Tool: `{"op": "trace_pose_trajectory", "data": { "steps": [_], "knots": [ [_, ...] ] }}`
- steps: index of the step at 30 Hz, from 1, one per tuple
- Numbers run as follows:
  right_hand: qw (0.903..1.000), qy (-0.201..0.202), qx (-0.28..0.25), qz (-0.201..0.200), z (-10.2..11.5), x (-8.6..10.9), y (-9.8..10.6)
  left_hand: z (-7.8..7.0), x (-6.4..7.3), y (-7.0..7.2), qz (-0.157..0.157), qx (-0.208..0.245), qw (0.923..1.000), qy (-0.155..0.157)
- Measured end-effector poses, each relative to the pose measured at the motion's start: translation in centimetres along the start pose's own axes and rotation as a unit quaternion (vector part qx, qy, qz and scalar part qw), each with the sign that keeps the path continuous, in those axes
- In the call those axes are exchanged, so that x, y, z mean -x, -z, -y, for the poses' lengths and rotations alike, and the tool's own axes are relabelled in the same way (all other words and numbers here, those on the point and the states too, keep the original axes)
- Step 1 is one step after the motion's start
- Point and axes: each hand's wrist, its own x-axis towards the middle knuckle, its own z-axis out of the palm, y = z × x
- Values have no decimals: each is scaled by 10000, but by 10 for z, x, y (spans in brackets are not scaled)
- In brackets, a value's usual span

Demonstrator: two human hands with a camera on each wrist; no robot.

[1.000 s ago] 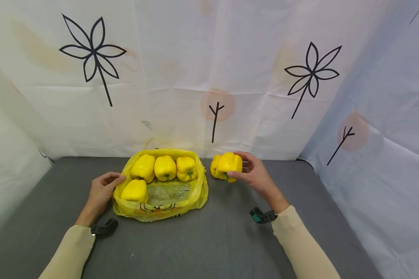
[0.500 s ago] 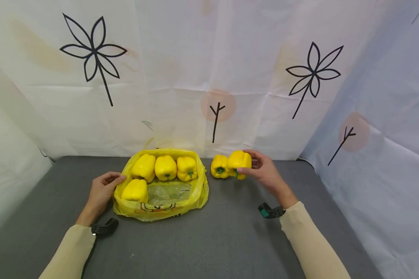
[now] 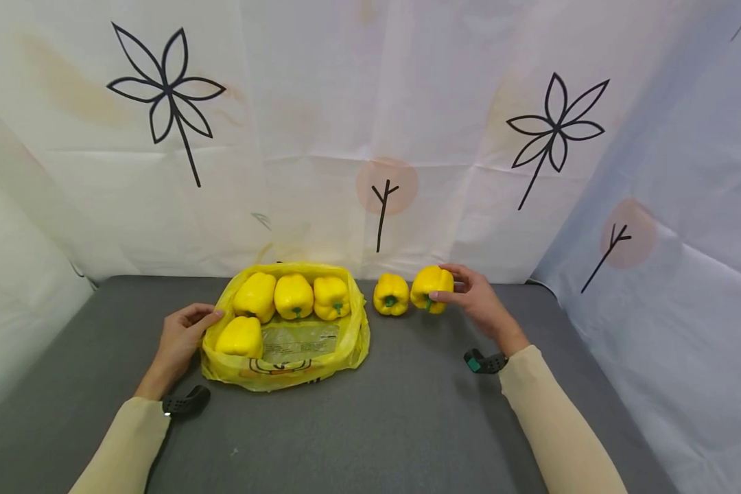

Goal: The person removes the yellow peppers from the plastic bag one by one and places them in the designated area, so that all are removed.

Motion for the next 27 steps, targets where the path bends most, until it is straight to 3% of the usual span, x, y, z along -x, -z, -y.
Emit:
{"op": "trace_pose_trajectory", "data": {
  "steps": [17, 27],
  "knots": [
    [9985, -515, 135, 125, -21, -19, 3, 5, -2, 1, 44, 75, 9999, 71],
    [9964, -751, 282, 258, -32, -28, 1, 0, 0, 0, 37, 96, 9999, 32]
  ]
}}
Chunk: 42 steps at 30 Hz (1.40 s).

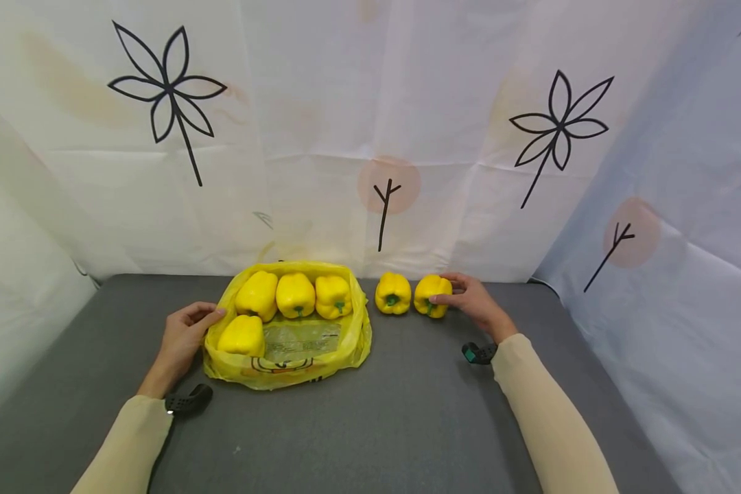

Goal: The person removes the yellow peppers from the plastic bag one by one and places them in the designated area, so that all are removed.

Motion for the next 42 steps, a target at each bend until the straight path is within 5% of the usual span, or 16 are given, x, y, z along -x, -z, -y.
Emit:
{"op": "trace_pose_trajectory", "data": {
  "steps": [42],
  "knots": [
    [9931, 30, -754, 903, -3, -18, 6, 0, -1, 0, -57, -46, 9999, -69]
  ]
}}
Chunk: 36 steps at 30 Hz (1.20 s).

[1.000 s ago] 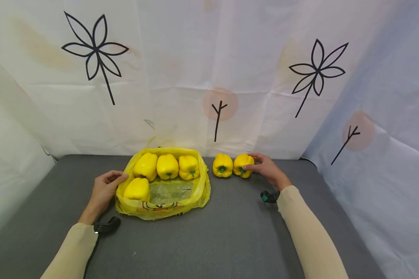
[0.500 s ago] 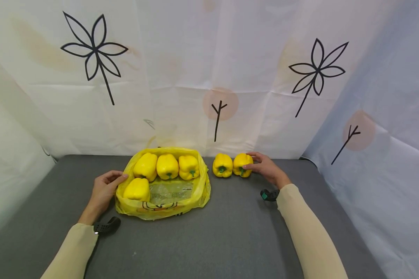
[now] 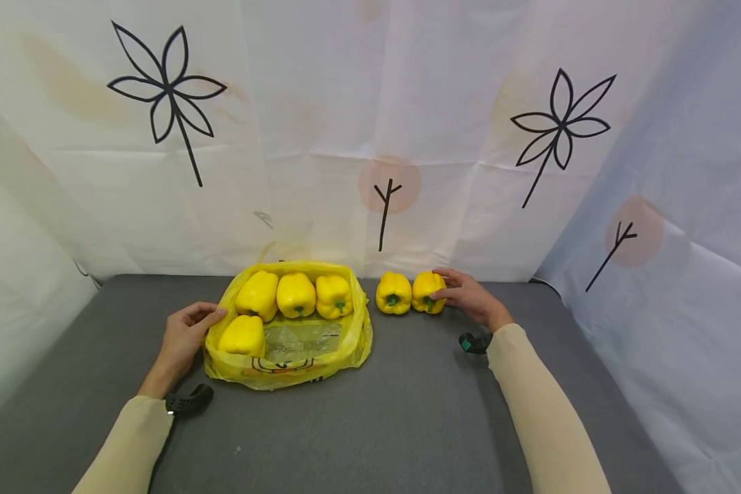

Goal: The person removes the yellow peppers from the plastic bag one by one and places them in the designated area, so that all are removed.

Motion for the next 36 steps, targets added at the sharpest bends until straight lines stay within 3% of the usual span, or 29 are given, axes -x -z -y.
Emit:
{"op": "trace_pose_trajectory", "data": {
  "steps": [13, 29, 36],
  "knots": [
    [10000, 53, -36, 1, -4, 0, -2, 0, -1, 0, 29, -49, 10000, 23],
    [9992, 181, -151, -309, -6, 4, -7, 1, 0, 1, 96, -1, 9999, 36],
    [9966, 304, -406, -650, -7, 8, -5, -1, 1, 1, 55, 5, 10000, 65]
  ]
}}
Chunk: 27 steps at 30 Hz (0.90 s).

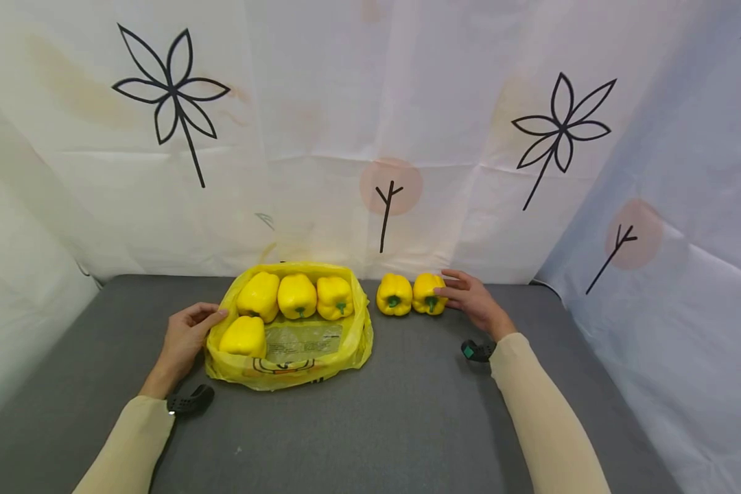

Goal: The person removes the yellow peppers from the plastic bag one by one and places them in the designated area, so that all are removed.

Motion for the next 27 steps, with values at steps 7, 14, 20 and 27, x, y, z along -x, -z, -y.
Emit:
{"op": "trace_pose_trajectory", "data": {
  "steps": [7, 14, 20, 27],
  "knots": [
    [9990, 90, 67, -422, 4, 6, 0, 1, -1, 0, 44, 78, 10000, -29],
    [9956, 265, 352, -826, 9, 17, -1, 1, 0, 0, 24, 37, 10000, -22],
    [9926, 496, 557, -958, 10, 27, -2, 0, 0, -1, 5, 41, 10000, -19],
    [9877, 672, 878, -1105, 13, 39, -3, 1, 0, 0, 37, 6, 10000, -54]
  ]
}}
